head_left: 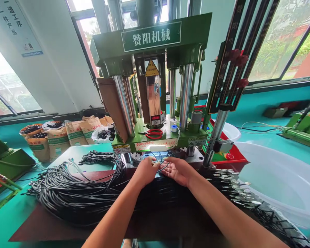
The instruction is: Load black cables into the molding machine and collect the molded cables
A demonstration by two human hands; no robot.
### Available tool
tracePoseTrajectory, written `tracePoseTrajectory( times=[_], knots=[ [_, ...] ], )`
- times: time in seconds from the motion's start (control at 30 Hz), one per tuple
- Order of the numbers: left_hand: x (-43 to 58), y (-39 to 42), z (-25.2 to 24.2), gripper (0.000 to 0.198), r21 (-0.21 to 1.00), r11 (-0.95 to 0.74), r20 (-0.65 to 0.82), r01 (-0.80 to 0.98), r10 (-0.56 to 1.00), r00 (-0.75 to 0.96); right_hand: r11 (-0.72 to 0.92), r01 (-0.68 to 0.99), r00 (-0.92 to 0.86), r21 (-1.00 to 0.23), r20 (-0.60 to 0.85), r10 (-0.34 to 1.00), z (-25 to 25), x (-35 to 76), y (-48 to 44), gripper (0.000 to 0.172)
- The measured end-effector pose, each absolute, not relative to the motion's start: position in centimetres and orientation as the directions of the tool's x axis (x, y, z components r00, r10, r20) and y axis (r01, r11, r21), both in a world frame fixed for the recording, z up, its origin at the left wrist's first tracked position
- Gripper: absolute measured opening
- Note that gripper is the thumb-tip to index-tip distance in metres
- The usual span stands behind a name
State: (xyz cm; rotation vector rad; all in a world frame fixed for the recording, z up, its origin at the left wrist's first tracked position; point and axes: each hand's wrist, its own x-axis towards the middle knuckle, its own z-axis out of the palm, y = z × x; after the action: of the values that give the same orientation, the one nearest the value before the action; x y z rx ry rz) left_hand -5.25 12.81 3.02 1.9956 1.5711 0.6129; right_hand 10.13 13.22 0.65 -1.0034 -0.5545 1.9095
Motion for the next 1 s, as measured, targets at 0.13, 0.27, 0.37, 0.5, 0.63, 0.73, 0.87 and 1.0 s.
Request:
tracePoseTrajectory(
  times=[0.13, 0.27, 0.37, 0.5, 0.63, 0.73, 0.87, 1.0],
  knots=[
    [-4.7, 8.1, 4.5, 0.028, 0.512, -0.196, 0.185, 0.836, 0.976, 0.116, -0.561, -0.529, -0.39, -0.637, -0.406, 0.827, 1.4, 8.5, 12.4, 0.007],
    [-3.0, 1.5, 1.8, 0.022, 0.331, -0.622, 0.551, 0.71, 0.738, 0.39, -0.557, -0.556, -0.46, -0.617, -0.33, 0.825, 2.9, 6.5, 11.8, 0.012],
    [-3.1, 0.5, -0.9, 0.014, 0.313, -0.797, 0.54, 0.517, 0.597, 0.593, -0.492, -0.585, -0.442, -0.645, -0.256, 0.86, 4.1, 5.0, 12.0, 0.015],
    [-7.5, 4.5, -1.1, 0.033, 0.415, -0.588, 0.347, 0.694, 0.807, 0.477, -0.42, -0.522, -0.432, -0.743, -0.194, 0.88, 4.5, 4.4, 12.3, 0.02],
    [-12.9, 7.6, 0.5, 0.038, 0.432, -0.475, 0.116, 0.767, 0.872, 0.476, -0.331, -0.265, -0.484, -0.906, -0.172, 0.858, 3.0, 7.4, 11.9, 0.018],
    [-14.5, 7.8, 0.8, 0.048, 0.414, -0.482, 0.023, 0.772, 0.853, 0.521, 0.179, 0.357, -0.551, -0.917, -0.052, 0.833, 1.5, 10.4, 11.8, 0.025],
    [-13.4, 8.1, 0.6, 0.036, 0.391, -0.448, -0.029, 0.804, 0.867, 0.497, 0.473, 0.659, -0.594, -0.585, -0.018, 0.805, 0.3, 12.5, 12.2, 0.034],
    [-12.3, 9.2, 0.8, 0.018, 0.409, -0.406, -0.052, 0.817, 0.884, 0.465, 0.498, 0.675, -0.603, -0.544, -0.018, 0.797, -0.4, 12.5, 13.3, 0.032]
  ],
)
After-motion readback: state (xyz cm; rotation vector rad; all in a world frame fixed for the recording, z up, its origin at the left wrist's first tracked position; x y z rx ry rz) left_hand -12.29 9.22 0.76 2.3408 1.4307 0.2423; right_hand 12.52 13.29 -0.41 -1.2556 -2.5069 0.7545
